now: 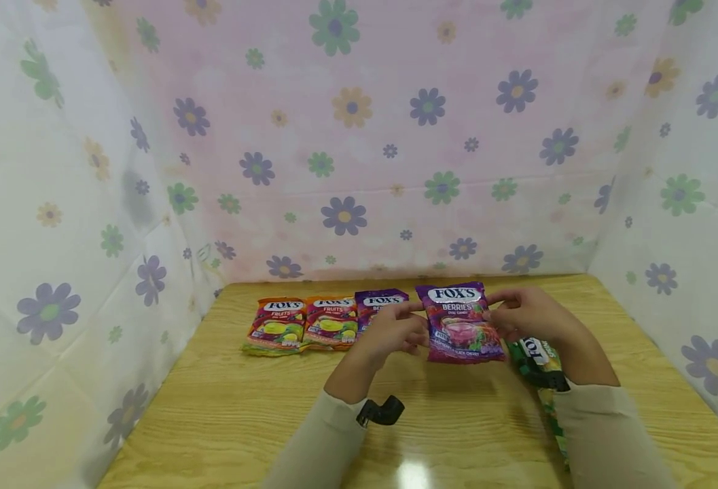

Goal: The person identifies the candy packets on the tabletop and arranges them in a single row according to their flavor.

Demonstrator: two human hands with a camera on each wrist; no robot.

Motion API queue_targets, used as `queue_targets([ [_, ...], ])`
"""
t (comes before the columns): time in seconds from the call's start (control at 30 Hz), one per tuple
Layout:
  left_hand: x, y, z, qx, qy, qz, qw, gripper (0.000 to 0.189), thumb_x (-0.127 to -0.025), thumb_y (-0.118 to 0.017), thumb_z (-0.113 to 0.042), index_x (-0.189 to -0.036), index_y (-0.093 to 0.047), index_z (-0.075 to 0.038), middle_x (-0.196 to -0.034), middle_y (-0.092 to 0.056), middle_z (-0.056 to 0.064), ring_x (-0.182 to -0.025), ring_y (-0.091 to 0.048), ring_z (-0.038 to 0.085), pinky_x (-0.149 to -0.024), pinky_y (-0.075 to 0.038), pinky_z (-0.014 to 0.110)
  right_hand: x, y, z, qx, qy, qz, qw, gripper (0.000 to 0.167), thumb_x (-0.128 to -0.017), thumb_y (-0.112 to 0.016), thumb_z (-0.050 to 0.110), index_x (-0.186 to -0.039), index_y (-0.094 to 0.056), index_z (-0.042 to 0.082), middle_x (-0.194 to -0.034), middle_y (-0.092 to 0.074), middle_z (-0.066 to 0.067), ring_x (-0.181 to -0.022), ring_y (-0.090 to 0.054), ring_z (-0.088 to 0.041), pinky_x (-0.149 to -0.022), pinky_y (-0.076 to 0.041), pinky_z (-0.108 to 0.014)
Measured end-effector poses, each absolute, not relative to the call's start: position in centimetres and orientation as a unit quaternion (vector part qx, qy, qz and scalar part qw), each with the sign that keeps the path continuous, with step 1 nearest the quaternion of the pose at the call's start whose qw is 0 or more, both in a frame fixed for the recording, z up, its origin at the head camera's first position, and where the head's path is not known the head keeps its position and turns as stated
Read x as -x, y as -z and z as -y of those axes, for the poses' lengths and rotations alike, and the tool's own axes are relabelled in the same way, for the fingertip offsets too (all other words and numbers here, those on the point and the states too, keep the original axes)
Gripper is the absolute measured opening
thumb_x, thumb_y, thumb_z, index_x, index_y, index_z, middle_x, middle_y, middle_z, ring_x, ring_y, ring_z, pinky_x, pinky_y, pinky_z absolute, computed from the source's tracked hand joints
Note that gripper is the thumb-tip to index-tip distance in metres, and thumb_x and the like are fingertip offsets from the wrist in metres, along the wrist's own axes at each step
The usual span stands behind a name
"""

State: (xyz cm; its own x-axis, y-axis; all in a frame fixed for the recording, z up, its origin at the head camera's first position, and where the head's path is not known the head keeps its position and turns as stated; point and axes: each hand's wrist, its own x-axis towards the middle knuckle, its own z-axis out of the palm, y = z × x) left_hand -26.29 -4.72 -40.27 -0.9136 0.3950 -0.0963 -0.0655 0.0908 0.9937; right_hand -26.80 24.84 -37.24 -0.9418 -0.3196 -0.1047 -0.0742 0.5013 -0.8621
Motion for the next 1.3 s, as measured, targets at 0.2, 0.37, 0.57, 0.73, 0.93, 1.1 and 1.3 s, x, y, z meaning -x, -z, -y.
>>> queue_targets([
  [0.2, 27.1, 40.3, 4.6, -0.093, -0.672, -0.718, 0.156, 0.051, -0.097, -0.066, -0.019, -0.146, -0.056, -0.014, -0.106, -0.073, 0.010, -0.086, -0.075, 0.023, -0.077, -0.063, 0.032, 27.3, 37.8, -24.3, 0.104, 0.490, -0.860, 0.096, 0.051, -0.104, -0.062, 0.020, -0.147, -0.051, -0.005, -0.104, -0.074, -0.016, -0.082, -0.073, -0.023, -0.066, -0.062, -0.034],
  [0.37, 27.4, 40.8, 4.5, -0.080, -0.684, -0.709, 0.153, 0.050, -0.099, -0.063, -0.017, -0.148, -0.055, -0.013, -0.111, -0.072, 0.009, -0.086, -0.075, 0.020, -0.080, -0.063, 0.032, 27.8, 38.5, -23.9, 0.097, 0.490, -0.862, 0.081, 0.051, -0.105, -0.062, 0.022, -0.148, -0.051, -0.003, -0.108, -0.073, -0.017, -0.087, -0.075, -0.024, -0.067, -0.062, -0.033],
  [0.57, 27.8, 41.8, 4.2, -0.055, -0.694, -0.702, 0.152, 0.045, -0.104, -0.057, -0.017, -0.149, -0.055, -0.016, -0.116, -0.070, 0.008, -0.088, -0.072, 0.019, -0.090, -0.062, 0.042, 28.5, 39.7, -23.2, 0.082, 0.476, -0.874, 0.054, 0.052, -0.103, -0.065, 0.026, -0.148, -0.055, 0.002, -0.107, -0.069, -0.017, -0.086, -0.069, -0.023, -0.074, -0.062, -0.038],
  [0.73, 28.2, 42.5, 4.0, -0.060, -0.698, -0.698, 0.147, 0.051, -0.103, -0.053, -0.011, -0.154, -0.049, -0.016, -0.123, -0.064, 0.010, -0.087, -0.066, 0.019, -0.085, -0.062, 0.035, 28.9, 40.7, -22.8, 0.083, 0.478, -0.873, 0.044, 0.050, -0.103, -0.064, 0.022, -0.148, -0.055, 0.003, -0.108, -0.068, -0.018, -0.091, -0.070, -0.024, -0.082, -0.063, -0.045],
  [0.93, 28.6, 43.5, 4.0, -0.061, -0.692, -0.707, 0.134, 0.061, -0.097, -0.055, -0.007, -0.157, -0.045, -0.014, -0.132, -0.059, 0.014, -0.092, -0.061, 0.021, -0.084, -0.059, 0.032, 29.4, 42.0, -21.7, 0.089, 0.467, -0.879, 0.029, 0.050, -0.102, -0.061, 0.013, -0.149, -0.052, -0.001, -0.105, -0.067, -0.020, -0.086, -0.069, -0.022, -0.074, -0.062, -0.037],
  [1.1, 29.1, 44.2, 4.0, -0.059, -0.693, -0.707, 0.128, 0.066, -0.092, -0.059, -0.006, -0.156, -0.046, -0.013, -0.140, -0.059, 0.014, -0.095, -0.059, 0.018, -0.080, -0.058, 0.030, 29.9, 43.1, -21.1, 0.077, 0.480, -0.874, 0.027, 0.053, -0.101, -0.063, 0.012, -0.151, -0.050, 0.001, -0.108, -0.065, -0.021, -0.082, -0.066, -0.021, -0.068, -0.058, -0.032],
  [1.3, 29.4, 44.8, 4.0, -0.055, -0.703, -0.697, 0.132, 0.067, -0.090, -0.058, -0.003, -0.156, -0.045, -0.007, -0.145, -0.057, 0.017, -0.092, -0.059, 0.016, -0.071, -0.055, 0.024, 30.5, 44.2, -20.9, 0.067, 0.489, -0.869, 0.031, 0.054, -0.101, -0.063, 0.013, -0.153, -0.049, 0.003, -0.110, -0.062, -0.021, -0.072, -0.059, -0.019, -0.060, -0.054, -0.031],
])
